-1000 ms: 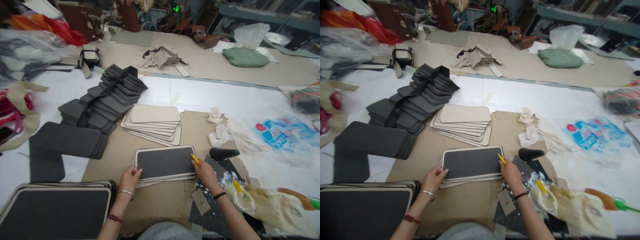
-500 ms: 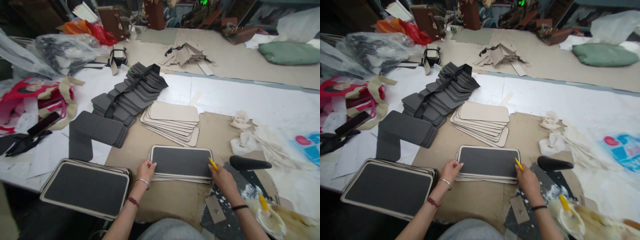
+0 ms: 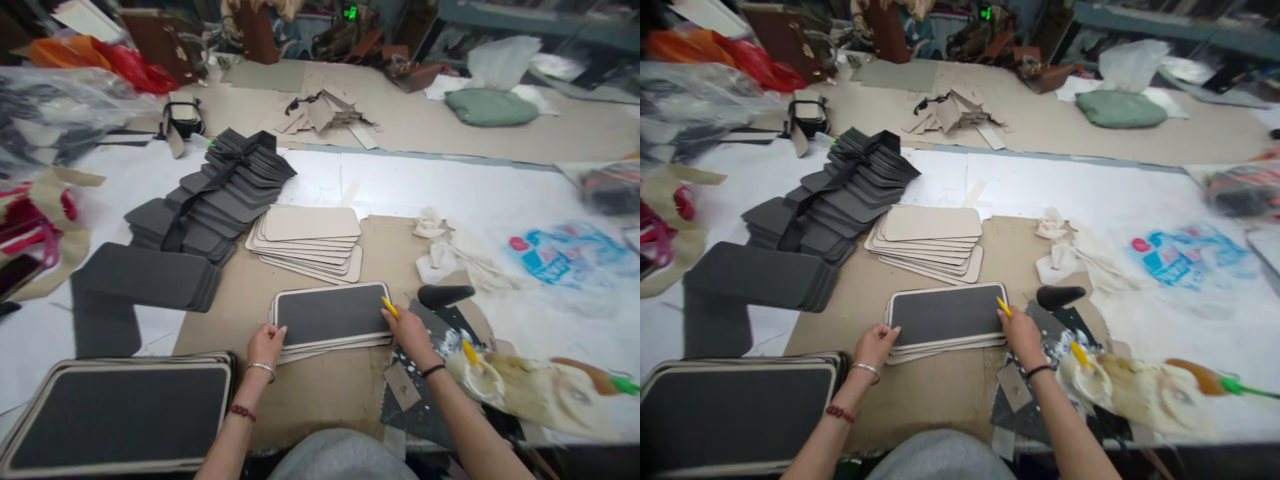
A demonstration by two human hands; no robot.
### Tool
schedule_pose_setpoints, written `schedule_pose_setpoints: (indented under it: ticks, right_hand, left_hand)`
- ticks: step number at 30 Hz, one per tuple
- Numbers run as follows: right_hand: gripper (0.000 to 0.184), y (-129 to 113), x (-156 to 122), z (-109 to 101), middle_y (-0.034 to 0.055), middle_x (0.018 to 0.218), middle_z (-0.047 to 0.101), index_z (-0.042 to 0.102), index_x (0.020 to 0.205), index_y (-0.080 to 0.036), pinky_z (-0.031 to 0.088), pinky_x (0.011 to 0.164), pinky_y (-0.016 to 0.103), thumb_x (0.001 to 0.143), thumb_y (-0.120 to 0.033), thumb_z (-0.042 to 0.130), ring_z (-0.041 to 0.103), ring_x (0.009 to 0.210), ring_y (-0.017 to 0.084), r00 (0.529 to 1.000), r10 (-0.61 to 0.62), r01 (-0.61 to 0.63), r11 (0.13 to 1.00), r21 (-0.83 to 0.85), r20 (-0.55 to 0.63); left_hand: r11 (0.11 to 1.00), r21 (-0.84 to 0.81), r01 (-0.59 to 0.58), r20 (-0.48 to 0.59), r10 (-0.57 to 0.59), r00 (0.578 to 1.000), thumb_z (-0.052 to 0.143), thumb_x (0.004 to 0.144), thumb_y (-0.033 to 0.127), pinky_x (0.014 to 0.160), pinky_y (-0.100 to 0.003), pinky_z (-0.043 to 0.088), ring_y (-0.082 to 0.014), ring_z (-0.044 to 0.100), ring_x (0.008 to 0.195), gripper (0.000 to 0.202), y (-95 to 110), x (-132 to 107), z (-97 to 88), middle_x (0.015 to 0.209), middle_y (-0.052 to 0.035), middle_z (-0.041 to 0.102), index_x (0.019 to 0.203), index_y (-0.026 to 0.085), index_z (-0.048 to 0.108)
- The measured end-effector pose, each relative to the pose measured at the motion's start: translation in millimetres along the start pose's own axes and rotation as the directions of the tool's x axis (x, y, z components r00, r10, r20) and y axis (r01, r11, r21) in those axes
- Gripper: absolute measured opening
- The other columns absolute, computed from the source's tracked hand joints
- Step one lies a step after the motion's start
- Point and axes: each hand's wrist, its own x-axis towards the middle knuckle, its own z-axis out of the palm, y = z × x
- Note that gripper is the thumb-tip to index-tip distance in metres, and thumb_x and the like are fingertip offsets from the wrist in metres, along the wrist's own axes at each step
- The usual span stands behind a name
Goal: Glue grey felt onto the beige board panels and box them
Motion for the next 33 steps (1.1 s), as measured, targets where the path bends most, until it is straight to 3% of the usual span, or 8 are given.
schedule_pose_setpoints:
  ticks: [6,9,12,18,25,28,33]
  right_hand:
    - [0.035,-2.1,-1.9,-1.3,0.0112,0.087,0.067,0.058,0.094,-0.018,0.041,0.066,0.026,0.087,-0.043,0.035,0.063,0.084,0.022,0.998,0.055,-0.054,0.997,0.054,-0.020]
    - [0.034,-1.3,-2.3,-1.0,0.0111,0.088,0.067,0.058,0.095,-0.019,0.041,0.067,0.027,0.087,-0.043,0.035,0.063,0.084,0.022,0.998,0.066,-0.065,0.996,0.060,-0.013]
    - [0.034,-1.1,-1.9,-1.7,0.0114,0.088,0.067,0.058,0.096,-0.019,0.041,0.067,0.028,0.087,-0.043,0.036,0.063,0.083,0.022,0.998,0.064,-0.063,0.996,0.065,-0.008]
    - [0.034,-0.1,0.4,-0.8,0.0117,0.087,0.067,0.059,0.096,-0.018,0.041,0.068,0.027,0.086,-0.043,0.037,0.062,0.085,0.022,0.999,0.049,-0.049,0.996,0.070,0.005]
    - [0.039,4.8,6.7,5.6,0.0133,0.087,0.066,0.059,0.098,-0.016,0.040,0.066,0.028,0.087,-0.044,0.034,0.062,0.083,0.023,1.000,-0.004,0.004,0.999,0.033,0.000]
    - [0.039,4.7,6.6,5.6,0.0127,0.085,0.066,0.059,0.098,-0.016,0.039,0.064,0.028,0.087,-0.044,0.034,0.062,0.081,0.023,1.000,-0.007,0.007,1.000,0.019,-0.001]
    - [0.038,2.1,4.9,4.2,0.0113,0.085,0.066,0.058,0.098,-0.017,0.038,0.064,0.027,0.087,-0.044,0.033,0.062,0.081,0.022,1.000,0.013,-0.013,1.000,0.006,0.005]
  left_hand:
    - [0.987,0.157,-0.015,0.002,0.015,1.000,0.053,0.069,0.038,0.053,-0.026,0.033,-0.0154,0.046,0.050,0.026,-3.2,3.1,2.5,0.048,0.0032,0.048,0.052,0.021,0.044]
    - [0.978,0.201,-0.059,-0.102,0.081,0.991,0.055,0.068,0.036,0.059,-0.027,0.038,-0.0180,0.052,0.061,0.017,-4.0,1.9,6.2,0.060,0.0009,0.053,0.067,0.020,0.049]
    - [0.971,0.200,-0.128,-0.192,0.167,0.967,0.057,0.066,0.031,0.069,-0.030,0.042,-0.0208,0.055,0.078,0.025,-4.7,3.4,9.5,0.073,-0.0036,0.055,0.085,0.017,0.051]
    - [0.994,0.093,-0.065,-0.121,0.076,0.990,0.060,0.063,0.024,0.071,-0.032,0.043,-0.0199,0.054,0.075,0.023,-2.0,10.4,8.6,0.069,-0.0012,0.051,0.084,0.015,0.052]
    - [0.996,-0.069,-0.064,-0.147,0.053,0.988,0.061,0.061,0.021,0.071,-0.029,0.042,-0.0143,0.052,0.069,0.022,-3.2,8.6,9.3,0.067,0.0028,0.047,0.080,0.017,0.051]
    - [0.985,-0.165,-0.047,-0.098,0.031,0.995,0.061,0.058,0.022,0.066,-0.028,0.042,-0.0130,0.050,0.061,0.024,-4.8,10.9,7.8,0.059,0.0053,0.046,0.079,0.016,0.052]
    - [0.925,-0.381,0.016,0.135,0.038,0.990,0.065,0.053,0.036,0.058,-0.027,0.045,-0.0138,0.054,0.056,0.030,-3.2,20.2,3.8,0.057,0.0016,0.057,0.070,0.013,0.057]
